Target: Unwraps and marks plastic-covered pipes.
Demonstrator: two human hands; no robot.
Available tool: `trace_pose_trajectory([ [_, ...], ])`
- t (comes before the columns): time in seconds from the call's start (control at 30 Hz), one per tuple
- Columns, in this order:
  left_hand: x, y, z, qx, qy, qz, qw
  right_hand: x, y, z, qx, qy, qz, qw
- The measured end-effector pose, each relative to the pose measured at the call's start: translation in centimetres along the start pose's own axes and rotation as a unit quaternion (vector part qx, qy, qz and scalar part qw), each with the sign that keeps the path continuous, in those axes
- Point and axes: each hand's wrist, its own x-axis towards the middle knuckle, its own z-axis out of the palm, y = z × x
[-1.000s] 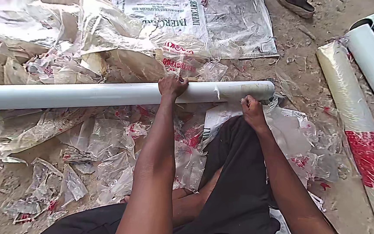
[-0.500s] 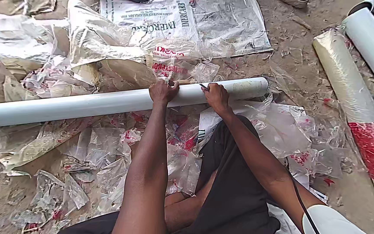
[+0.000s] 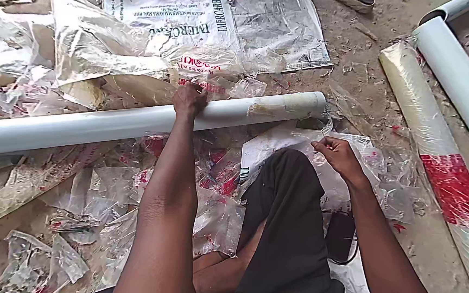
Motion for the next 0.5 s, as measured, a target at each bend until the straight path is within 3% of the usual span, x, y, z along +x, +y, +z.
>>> trace_pose_trajectory([
  [0.13, 0.2, 0.3, 0.0, -0.006, 0.030, 0.016, 0.999, 1.0, 0.9, 0.0, -0.009, 0.016, -0.018, 1.000],
  [0.27, 0.3, -0.3, 0.0, -0.014, 0.053, 0.026, 0.998, 2.9, -3.1, 4.0, -0.023, 0.035, -0.114, 0.993],
  [0.5, -0.7, -0.1, 0.0, -0.023, 0.125, 0.050, 0.991, 5.9, -6.3, 8.7, -0.112, 0.062, -0.124, 0.984],
])
